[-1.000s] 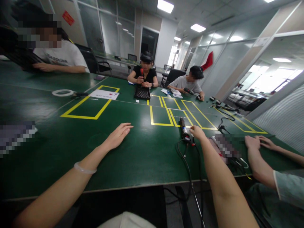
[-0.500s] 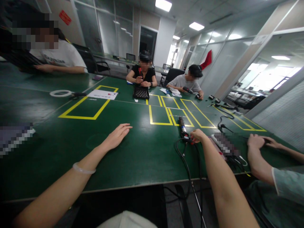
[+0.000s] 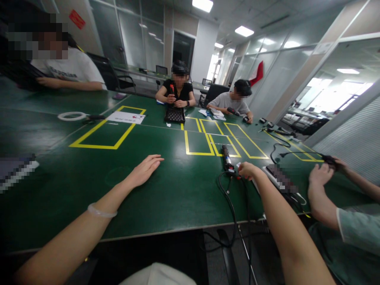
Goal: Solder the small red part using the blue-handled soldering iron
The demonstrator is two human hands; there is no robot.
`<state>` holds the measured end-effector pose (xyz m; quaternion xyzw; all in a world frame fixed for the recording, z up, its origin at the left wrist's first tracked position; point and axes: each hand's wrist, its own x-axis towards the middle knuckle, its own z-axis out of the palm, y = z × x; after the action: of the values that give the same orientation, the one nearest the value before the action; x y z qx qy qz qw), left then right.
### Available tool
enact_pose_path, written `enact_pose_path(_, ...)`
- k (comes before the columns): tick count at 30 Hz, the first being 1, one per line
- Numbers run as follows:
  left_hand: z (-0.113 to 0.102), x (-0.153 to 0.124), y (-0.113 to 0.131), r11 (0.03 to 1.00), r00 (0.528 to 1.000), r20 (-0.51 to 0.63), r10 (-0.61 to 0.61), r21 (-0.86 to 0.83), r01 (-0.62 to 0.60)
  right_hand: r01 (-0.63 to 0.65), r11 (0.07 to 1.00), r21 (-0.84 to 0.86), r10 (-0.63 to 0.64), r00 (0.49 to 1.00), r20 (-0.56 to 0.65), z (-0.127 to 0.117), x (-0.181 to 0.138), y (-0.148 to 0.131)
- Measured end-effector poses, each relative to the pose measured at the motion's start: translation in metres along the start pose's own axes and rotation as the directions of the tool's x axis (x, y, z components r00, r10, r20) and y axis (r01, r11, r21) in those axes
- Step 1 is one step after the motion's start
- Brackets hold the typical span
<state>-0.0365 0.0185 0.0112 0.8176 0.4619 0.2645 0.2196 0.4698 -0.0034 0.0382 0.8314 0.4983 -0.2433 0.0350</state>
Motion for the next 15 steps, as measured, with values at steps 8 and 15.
enact_pose_path(8,0.0,0.0,-0.001,1.0,1.0,0.008,0.002,-0.003,-0.002,0.127,0.97,-0.208,-0.136,0.99,-0.028,0.023,-0.004,0.009)
enact_pose_path(15,0.002,0.0,-0.004,1.0,1.0,0.004,0.014,-0.01,-0.014,0.182,0.96,-0.212,-0.237,0.933,-0.272,0.004,-0.01,0.0)
